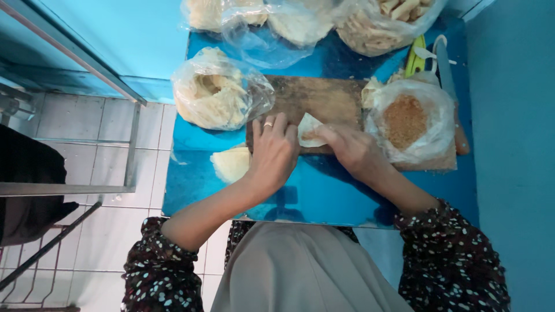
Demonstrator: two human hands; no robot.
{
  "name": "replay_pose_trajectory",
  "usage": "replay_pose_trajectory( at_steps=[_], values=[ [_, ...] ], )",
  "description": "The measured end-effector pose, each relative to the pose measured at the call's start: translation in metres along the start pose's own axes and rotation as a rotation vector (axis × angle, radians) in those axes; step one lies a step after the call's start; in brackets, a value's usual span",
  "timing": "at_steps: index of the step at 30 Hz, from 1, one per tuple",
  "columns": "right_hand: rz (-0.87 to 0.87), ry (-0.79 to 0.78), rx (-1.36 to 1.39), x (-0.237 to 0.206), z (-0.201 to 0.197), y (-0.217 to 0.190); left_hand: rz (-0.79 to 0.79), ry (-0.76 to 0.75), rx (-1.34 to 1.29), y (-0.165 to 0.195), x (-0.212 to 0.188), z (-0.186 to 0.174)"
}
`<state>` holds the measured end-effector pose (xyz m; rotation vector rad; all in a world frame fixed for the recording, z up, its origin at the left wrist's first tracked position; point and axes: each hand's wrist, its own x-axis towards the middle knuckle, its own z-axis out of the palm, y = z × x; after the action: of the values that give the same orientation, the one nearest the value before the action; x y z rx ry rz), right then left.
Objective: The person sits at a small blue table and folds thin square wrappers around a brown filling taken from a plastic bag, pressing each wrapper closed by hand. Finished folded pieces are placed into a plastic bag with other completed pieces.
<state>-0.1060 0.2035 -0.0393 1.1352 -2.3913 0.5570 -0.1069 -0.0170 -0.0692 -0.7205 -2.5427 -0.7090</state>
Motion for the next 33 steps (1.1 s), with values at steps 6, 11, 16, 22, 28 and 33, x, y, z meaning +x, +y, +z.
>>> replay_pose_trajectory(
  at_steps=[6,11,16,22,28,33],
  values=[
    [0.453,-0.029,0.013,0.005,-0.018,0.000,0.005,0.074,-0.131,0.000,0.004,0.005],
    [0.426,-0.053,-0.071,0.006,-0.023,-0.011,-0.062,0.089,-0.335,0.002,0.006,0.001],
    [0.436,-0.029,-0.008,0.004,-0.017,-0.014,-0.098,0.100,-0.484,0.006,0.007,-0.001],
    [0.719,-0.095,0.242,0.008,-0.009,-0.006,-0.037,0.129,-0.373,0.012,0.009,0.001],
    [0.686,-0.082,0.258,0.006,-0.016,0.000,0.077,0.109,-0.173,0.010,0.013,0.006],
    [0.783,-0.156,0.320,0.005,-0.014,0.004,0.095,0.134,-0.166,0.012,0.011,0.004]
  ],
)
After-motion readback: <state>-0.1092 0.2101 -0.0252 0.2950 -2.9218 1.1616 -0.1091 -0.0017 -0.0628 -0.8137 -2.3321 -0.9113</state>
